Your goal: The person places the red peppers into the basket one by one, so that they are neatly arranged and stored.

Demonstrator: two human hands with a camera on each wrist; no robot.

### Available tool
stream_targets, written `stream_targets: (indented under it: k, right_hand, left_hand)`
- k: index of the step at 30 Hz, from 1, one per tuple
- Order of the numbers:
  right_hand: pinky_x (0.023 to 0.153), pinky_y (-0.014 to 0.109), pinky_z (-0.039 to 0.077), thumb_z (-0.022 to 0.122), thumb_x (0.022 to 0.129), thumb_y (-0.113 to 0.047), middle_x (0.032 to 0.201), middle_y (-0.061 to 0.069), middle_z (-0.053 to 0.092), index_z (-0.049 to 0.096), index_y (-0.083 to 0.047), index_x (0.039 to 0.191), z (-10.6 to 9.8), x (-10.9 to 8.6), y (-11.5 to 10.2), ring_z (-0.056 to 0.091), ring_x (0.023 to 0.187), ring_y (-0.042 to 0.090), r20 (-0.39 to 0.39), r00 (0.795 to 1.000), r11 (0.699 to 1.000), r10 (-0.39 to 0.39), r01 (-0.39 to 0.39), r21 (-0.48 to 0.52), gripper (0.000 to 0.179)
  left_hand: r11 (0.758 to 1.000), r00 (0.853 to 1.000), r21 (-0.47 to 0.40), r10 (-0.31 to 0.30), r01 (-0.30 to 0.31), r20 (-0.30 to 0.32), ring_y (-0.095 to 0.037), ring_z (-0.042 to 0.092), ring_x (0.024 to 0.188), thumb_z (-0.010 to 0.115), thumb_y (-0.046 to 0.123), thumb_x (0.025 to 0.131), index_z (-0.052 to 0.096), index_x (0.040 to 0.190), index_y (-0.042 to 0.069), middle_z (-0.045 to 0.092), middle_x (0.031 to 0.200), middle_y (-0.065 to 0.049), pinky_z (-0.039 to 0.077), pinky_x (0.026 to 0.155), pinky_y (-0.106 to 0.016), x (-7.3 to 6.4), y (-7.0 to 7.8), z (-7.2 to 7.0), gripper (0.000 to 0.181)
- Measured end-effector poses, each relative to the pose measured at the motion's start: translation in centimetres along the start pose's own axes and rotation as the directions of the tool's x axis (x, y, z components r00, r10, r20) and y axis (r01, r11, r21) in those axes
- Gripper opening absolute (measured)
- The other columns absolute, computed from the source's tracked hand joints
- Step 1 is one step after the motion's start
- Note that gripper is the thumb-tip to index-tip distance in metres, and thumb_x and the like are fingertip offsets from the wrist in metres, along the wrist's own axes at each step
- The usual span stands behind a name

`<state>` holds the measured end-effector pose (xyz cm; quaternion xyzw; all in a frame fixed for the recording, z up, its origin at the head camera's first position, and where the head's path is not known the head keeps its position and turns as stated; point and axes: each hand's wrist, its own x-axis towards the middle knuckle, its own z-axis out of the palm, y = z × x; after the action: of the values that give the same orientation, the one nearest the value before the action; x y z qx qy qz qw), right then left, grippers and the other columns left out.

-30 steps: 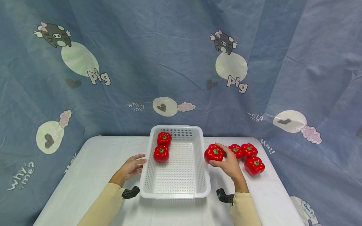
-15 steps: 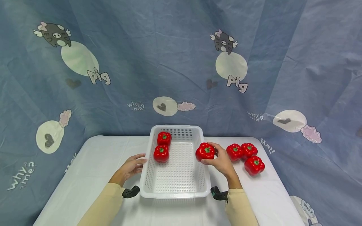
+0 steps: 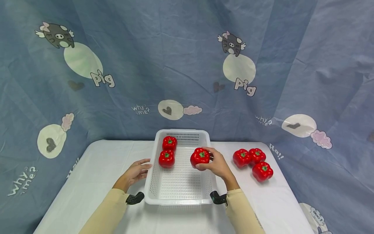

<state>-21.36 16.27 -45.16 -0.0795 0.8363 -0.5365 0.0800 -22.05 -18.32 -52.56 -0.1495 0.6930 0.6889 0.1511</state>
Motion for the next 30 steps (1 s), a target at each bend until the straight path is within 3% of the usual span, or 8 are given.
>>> stream_targets:
  k: [14, 24, 30]
  right_hand:
    - [0.086, 0.045, 0.055, 0.083, 0.072, -0.012, 0.128, 0.015, 0.056, 0.049, -0.005, 0.136, 2.7, 1.9, -0.8, 0.052, 0.116, 0.036, 0.09, 0.995, 0.998, -0.043, 0.047, -0.038, 0.073]
    - [0.085, 0.043, 0.056, 0.085, 0.07, -0.015, 0.121, 0.01, 0.06, 0.051, -0.005, 0.132, 4.7, 3.0, -1.2, 0.055, 0.112, 0.03, 0.101, 0.994, 0.998, 0.033, -0.029, -0.047, 0.072]
    - [0.08, 0.04, 0.058, 0.087, 0.068, -0.016, 0.119, 0.009, 0.061, 0.058, -0.006, 0.127, 5.5, 3.6, -1.3, 0.055, 0.112, 0.031, 0.126, 0.992, 0.994, 0.027, -0.013, -0.113, 0.067]
  left_hand:
    - [1.0, 1.0, 0.001, -0.004, 0.004, 0.001, -0.023, 0.067, 0.09, 0.065, 0.01, 0.09, 0.053, 0.134, 0.002, 0.064, 0.117, -0.018, 0.059, 0.075, -0.033, 0.0, -0.1, -0.1, 0.046]
    - [1.0, 1.0, -0.012, 0.002, -0.002, 0.007, -0.025, 0.067, 0.094, 0.065, 0.01, 0.09, 0.052, 0.134, 0.002, 0.062, 0.122, -0.02, 0.058, 0.078, -0.037, 0.1, -0.1, -0.1, 0.046]
    - [1.0, 1.0, -0.018, 0.002, -0.002, 0.011, -0.025, 0.067, 0.094, 0.065, 0.01, 0.09, 0.052, 0.135, 0.002, 0.062, 0.122, -0.021, 0.058, 0.079, -0.037, 0.1, 0.0, -0.1, 0.047]
